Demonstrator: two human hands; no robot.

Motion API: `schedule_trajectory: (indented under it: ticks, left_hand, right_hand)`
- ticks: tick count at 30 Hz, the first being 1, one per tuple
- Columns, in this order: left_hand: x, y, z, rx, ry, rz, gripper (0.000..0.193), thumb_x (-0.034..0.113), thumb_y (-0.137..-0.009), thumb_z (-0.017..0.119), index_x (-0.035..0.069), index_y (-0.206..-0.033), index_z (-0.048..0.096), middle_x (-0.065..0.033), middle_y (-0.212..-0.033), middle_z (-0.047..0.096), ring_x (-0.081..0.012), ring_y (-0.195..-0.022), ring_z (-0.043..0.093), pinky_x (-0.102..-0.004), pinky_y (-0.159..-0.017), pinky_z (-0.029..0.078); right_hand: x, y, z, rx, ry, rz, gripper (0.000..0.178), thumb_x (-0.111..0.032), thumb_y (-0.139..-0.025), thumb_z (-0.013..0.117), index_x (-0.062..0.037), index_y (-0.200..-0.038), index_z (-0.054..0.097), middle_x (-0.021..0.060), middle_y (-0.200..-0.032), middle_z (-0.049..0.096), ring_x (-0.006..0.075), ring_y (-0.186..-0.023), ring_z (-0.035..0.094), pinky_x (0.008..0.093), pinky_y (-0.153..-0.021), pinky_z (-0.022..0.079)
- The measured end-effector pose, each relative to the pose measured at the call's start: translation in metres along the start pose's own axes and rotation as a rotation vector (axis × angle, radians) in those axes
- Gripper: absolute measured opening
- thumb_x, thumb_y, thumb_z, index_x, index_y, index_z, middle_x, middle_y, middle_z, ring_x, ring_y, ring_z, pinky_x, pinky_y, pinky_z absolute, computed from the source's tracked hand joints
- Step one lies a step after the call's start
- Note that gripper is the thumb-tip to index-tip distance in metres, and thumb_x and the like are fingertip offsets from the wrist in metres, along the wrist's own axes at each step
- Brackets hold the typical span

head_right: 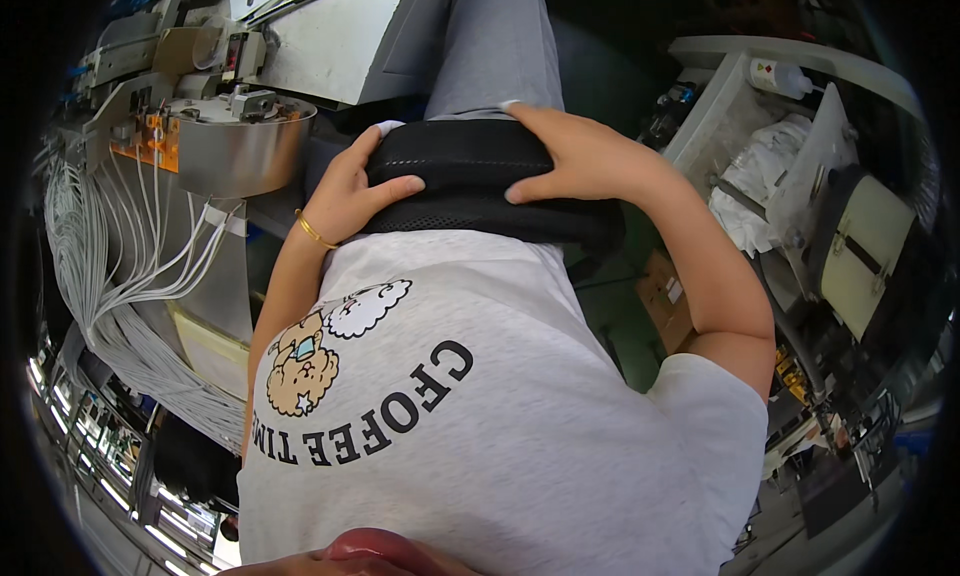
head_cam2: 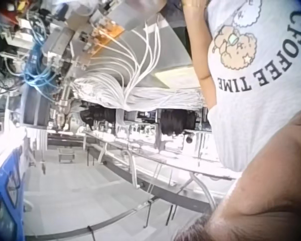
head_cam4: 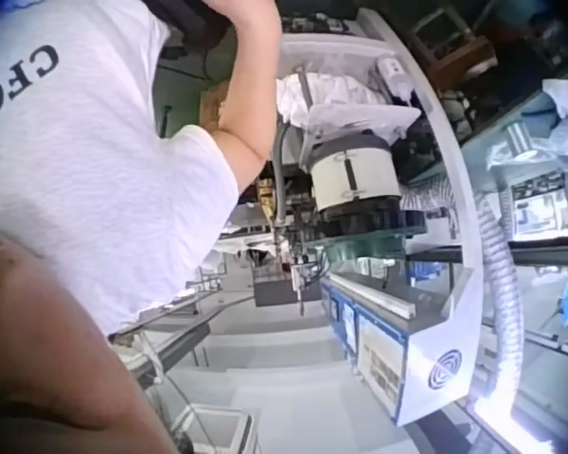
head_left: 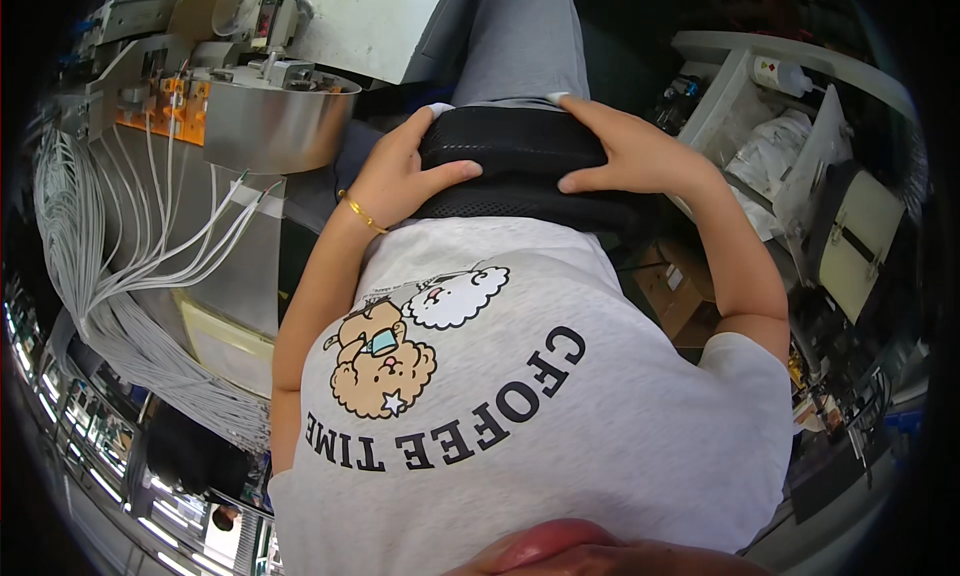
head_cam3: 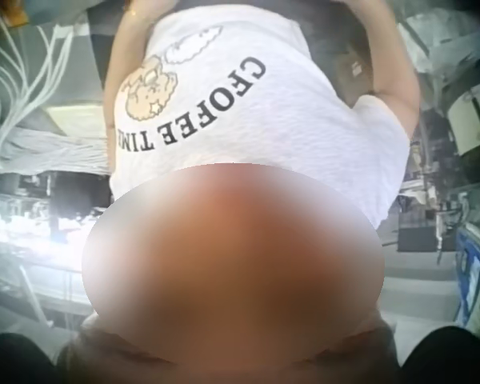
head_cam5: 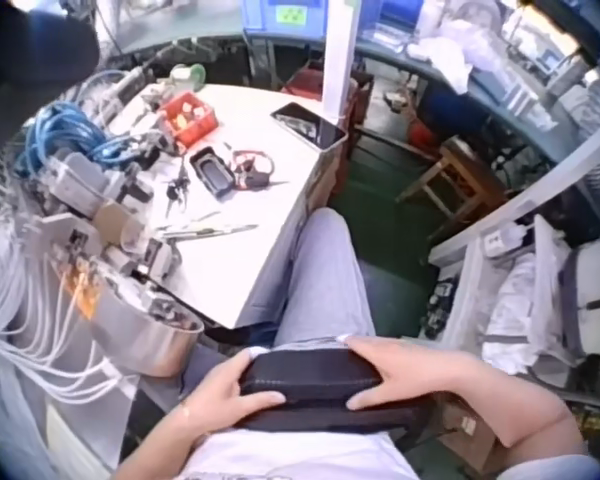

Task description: The person attaches connector components onto the ends of wires using a machine by hand, puts on a back support belt around their waist, and resumes inserting wires into the machine.

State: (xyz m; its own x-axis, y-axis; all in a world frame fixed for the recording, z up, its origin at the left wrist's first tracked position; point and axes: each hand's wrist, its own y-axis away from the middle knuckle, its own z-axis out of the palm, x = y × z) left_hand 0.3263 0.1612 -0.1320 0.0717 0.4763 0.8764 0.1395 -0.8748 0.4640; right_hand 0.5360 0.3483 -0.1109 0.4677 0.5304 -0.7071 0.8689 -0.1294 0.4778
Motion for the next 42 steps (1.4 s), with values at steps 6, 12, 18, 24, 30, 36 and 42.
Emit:
schedule_trajectory:
  ticks: [6,12,18,24,30,36,42]
  left_hand:
    - [-0.002,0.008,0.003,0.079,0.105,0.082,0.047,0.016,-0.077,0.074,-0.004,-0.114,0.055,-0.0081,-0.094,0.064,-0.0097,-0.083,0.056,-0.0221,-0.077,0.045]
    - [-0.001,-0.001,0.003,0.249,-0.057,-0.079,0.04,0.021,-0.083,0.069,-0.003,-0.113,0.058,-0.0109,-0.09,0.065,-0.0108,-0.079,0.056,-0.0231,-0.074,0.045]
    - [0.002,-0.009,-0.005,0.236,-0.456,-0.117,0.038,0.033,-0.089,0.06,-0.003,-0.102,0.061,-0.0207,-0.076,0.061,-0.0165,-0.064,0.055,-0.0283,-0.065,0.046]
    - [-0.005,-0.017,0.004,0.305,-0.494,-0.045,0.038,0.034,-0.092,0.055,-0.004,-0.091,0.059,-0.0157,-0.065,0.05,-0.0117,-0.06,0.043,-0.0272,-0.058,0.041]
    - [-0.003,-0.015,0.005,0.305,-0.466,-0.051,0.038,0.033,-0.093,0.055,-0.005,-0.089,0.056,-0.0089,-0.06,0.044,-0.0072,-0.061,0.037,-0.0245,-0.055,0.038]
    - [0.0,-0.015,0.005,0.225,-0.348,-0.013,0.037,0.032,-0.092,0.056,-0.005,-0.093,0.06,-0.0083,-0.065,0.054,-0.0105,-0.06,0.04,-0.025,-0.058,0.038]
    - [-0.005,0.0,-0.01,0.214,0.927,-0.248,0.04,0.031,-0.088,0.06,0.001,-0.115,0.06,-0.005,-0.088,0.064,-0.0106,-0.069,0.052,-0.0246,-0.066,0.043]
  right_hand:
    - [0.017,0.026,0.001,0.006,-0.288,0.224,0.078,-0.039,-0.076,0.072,-0.0009,-0.135,0.038,0.0179,-0.128,0.05,0.028,-0.119,0.048,0.0344,-0.099,0.038]
    - [0.041,0.043,0.0,0.203,-0.596,0.432,0.061,-0.04,-0.083,0.066,-0.0017,-0.127,0.048,0.0119,-0.112,0.059,0.019,-0.103,0.056,0.0306,-0.087,0.044]
    - [0.034,0.116,0.003,-0.195,-0.47,0.517,0.047,-0.046,-0.089,0.055,-0.0026,-0.109,0.056,0.0036,-0.087,0.061,0.0142,-0.081,0.057,0.027,-0.075,0.045]
    - [0.023,0.088,0.017,0.322,-0.672,0.628,0.039,-0.042,-0.089,0.058,-0.0031,-0.098,0.056,0.0011,-0.079,0.058,0.0117,-0.076,0.055,0.0262,-0.07,0.044]
    - [0.042,0.063,0.019,0.308,-0.822,0.505,0.024,-0.022,-0.087,0.063,-0.0024,-0.097,0.053,-0.0008,-0.067,0.05,0.0084,-0.064,0.05,0.025,-0.059,0.041]
    - [-0.006,-0.002,0.013,0.605,-0.209,-0.043,0.025,-0.014,-0.082,0.066,-0.0013,-0.099,0.052,0.0086,-0.065,0.054,0.0171,-0.059,0.055,0.0308,-0.054,0.043]
    - [-0.098,-0.078,0.093,0.557,0.09,-0.492,0.009,-0.011,-0.081,0.055,-0.007,-0.089,0.052,0.0094,-0.079,0.059,0.0254,-0.075,0.063,0.0372,-0.061,0.05]
